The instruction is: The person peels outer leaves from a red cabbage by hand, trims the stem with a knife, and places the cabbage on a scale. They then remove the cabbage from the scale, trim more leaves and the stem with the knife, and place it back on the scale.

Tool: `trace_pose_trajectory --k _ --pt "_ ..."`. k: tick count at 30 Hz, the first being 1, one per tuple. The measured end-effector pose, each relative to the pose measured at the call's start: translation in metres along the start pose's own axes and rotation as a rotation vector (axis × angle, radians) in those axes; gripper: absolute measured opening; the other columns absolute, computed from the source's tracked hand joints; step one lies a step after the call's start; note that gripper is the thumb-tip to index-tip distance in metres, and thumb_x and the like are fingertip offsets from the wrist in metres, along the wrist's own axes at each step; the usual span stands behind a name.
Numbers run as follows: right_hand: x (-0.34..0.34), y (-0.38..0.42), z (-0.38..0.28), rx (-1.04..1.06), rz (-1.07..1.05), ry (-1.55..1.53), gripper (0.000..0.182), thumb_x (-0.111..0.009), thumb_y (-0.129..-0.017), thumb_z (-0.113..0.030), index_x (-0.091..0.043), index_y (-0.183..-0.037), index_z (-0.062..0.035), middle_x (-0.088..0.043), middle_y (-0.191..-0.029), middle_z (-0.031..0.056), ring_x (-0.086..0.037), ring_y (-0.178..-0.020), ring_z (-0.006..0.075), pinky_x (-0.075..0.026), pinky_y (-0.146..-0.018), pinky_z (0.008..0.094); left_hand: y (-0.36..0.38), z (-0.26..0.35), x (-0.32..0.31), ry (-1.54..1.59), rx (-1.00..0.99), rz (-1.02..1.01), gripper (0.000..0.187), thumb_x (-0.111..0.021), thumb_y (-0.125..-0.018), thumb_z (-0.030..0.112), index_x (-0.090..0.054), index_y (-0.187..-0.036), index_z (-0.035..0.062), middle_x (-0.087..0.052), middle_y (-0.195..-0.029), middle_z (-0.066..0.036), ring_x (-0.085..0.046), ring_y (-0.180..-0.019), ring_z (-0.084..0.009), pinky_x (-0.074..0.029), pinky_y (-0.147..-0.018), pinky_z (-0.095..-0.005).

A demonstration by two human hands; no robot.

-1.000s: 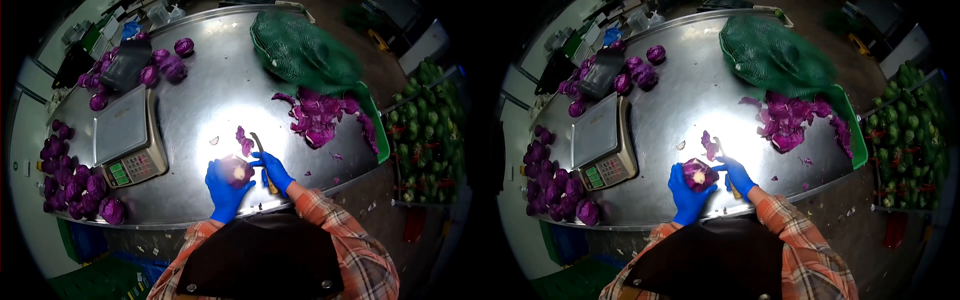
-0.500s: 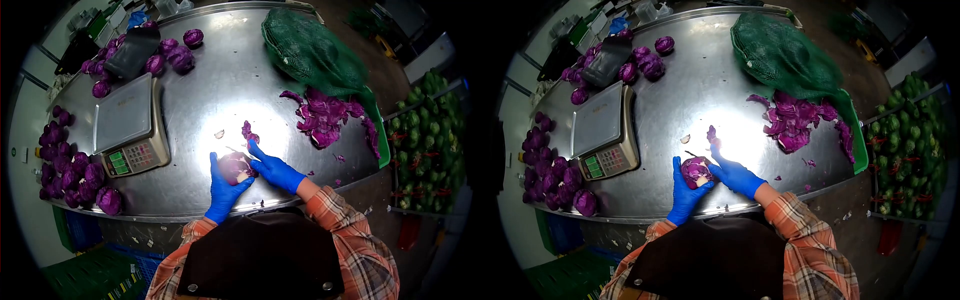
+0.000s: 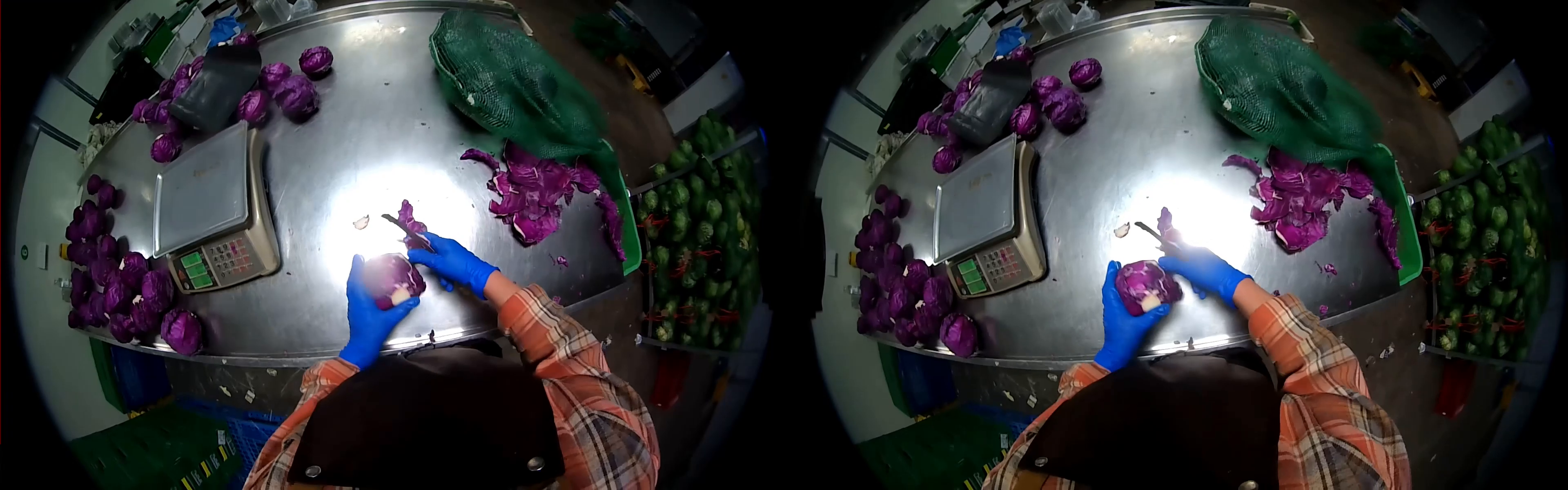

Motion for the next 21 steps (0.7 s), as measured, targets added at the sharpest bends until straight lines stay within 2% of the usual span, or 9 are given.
trace_pose_trajectory --k 2,5,6,8,10,13,16,17,21 --pt "-0.015 0.005 -0.008 0.077 0.041 -0.005 0.063 -0.06 -0.089 -0.043 -0.043 -0.14 -0.011 -0.058 -0.082 0.0071 -0.05 -0.052 0.0103 -0.043 -0.042 0.0243 -0.006 0.022 0.007 0.073 0.006 0.031 0.124 -0.092 -0.057 0.032 -0.014 -0.147 -0.0043 -0.042 -0.134 -0.02 -0.049 -0.121 -0.0298 -0.043 -0.101 -0.0394" --pt "-0.016 0.0 0.004 -0.003 0.075 -0.107 0.06 -0.059 -0.09 -0.04 -0.044 -0.14 -0.0117 -0.058 -0.086 0.0066 -0.05 -0.053 0.0102 -0.042 -0.042 0.0239 -0.007 0.025 0.01 0.116 -0.03 0.0 0.12 -0.092 -0.056 0.032 -0.02 -0.146 -0.0031 -0.044 -0.132 -0.019 -0.05 -0.119 -0.029 -0.044 -0.1 -0.0398" --pt "-0.015 0.001 0.007 -0.017 0.077 -0.12 0.059 -0.058 -0.09 -0.04 -0.044 -0.14 -0.0119 -0.058 -0.086 0.0064 -0.05 -0.053 0.0104 -0.042 -0.042 0.0237 -0.007 0.025 0.014 0.009 -0.048 -0.029 0.12 -0.092 -0.058 0.032 -0.019 -0.147 -0.0022 -0.041 -0.134 -0.018 -0.048 -0.121 -0.0285 -0.043 -0.101 -0.0393" --pt "-0.009 0.017 0.013 -0.043 0.129 -0.102 0.048 -0.054 -0.093 -0.039 -0.05 -0.133 -0.0134 -0.06 -0.087 0.0072 -0.051 -0.053 0.0124 -0.044 -0.045 0.0261 -0.002 0.027 0.017 -0.197 -0.078 -0.085 0.12 -0.091 -0.061 0.032 -0.015 -0.148 -0.0004 -0.035 -0.137 -0.018 -0.045 -0.124 -0.0276 -0.04 -0.105 -0.0382" --pt "0.0 0.048 0.006 -0.114 0.172 -0.051 0.039 -0.05 -0.095 -0.037 -0.056 -0.125 -0.0127 -0.061 -0.084 0.0077 -0.053 -0.055 0.0142 -0.047 -0.051 0.0291 0.002 0.024 0.018 -0.173 -0.029 -0.016 0.11 -0.089 -0.064 0.029 -0.021 -0.144 -0.0024 -0.036 -0.137 -0.019 -0.044 -0.125 -0.0282 -0.04 -0.105 -0.0367" --pt "0.004 0.086 0.014 -0.044 0.06 0.135 0.033 -0.047 -0.097 -0.035 -0.058 -0.114 -0.0094 -0.06 -0.078 0.0114 -0.056 -0.059 0.0182 -0.049 -0.062 0.0328 0.011 0.024 0.017 -0.042 0.134 0.035 0.103 -0.089 -0.065 0.029 -0.026 -0.14 -0.0034 -0.04 -0.131 -0.019 -0.046 -0.122 -0.0295 -0.041 -0.104 -0.0363" --pt "-0.005 0.103 0.022 0.043 0.054 0.279 0.032 -0.045 -0.098 -0.034 -0.059 -0.11 -0.0081 -0.062 -0.081 0.0177 -0.062 -0.071 0.0282 -0.049 -0.072 0.0368 0.01 0.033 0.017 -0.293 0.133 0.057 0.11 -0.09 -0.061 0.032 -0.025 -0.143 -0.0015 -0.041 -0.128 -0.019 -0.047 -0.12 -0.0311 -0.042 -0.102 -0.0381" --pt "-0.008 0.104 0.027 0.09 0.066 0.337 0.031 -0.046 -0.097 -0.035 -0.059 -0.11 -0.0096 -0.064 -0.088 0.0218 -0.063 -0.081 0.0379 -0.049 -0.075 0.041 0.009 0.033 0.016 -0.349 0.118 0.019 0.112 -0.09 -0.06 0.032 -0.024 -0.144 -0.0006 -0.041 -0.127 -0.019 -0.047 -0.12 -0.0317 -0.042 -0.102 -0.0387" --pt "-0.018 0.107 0.02 0.136 0.073 0.334 0.03 -0.045 -0.098 -0.033 -0.059 -0.107 -0.0086 -0.064 -0.09 0.0224 -0.061 -0.085 0.0418 -0.049 -0.076 0.0444 0.008 0.03 0.017 -0.427 0.097 -0.047 0.114 -0.089 -0.061 0.033 -0.022 -0.148 0.003 -0.04 -0.129 -0.019 -0.045 -0.122 -0.0338 -0.04 -0.103 -0.0408"
Point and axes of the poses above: each hand's wrist, its own y-axis away from the middle knuckle, its own x-axis out of the back of the hand, z = x × y, the point moved 4 cm from there along -y, towards the middle knuckle
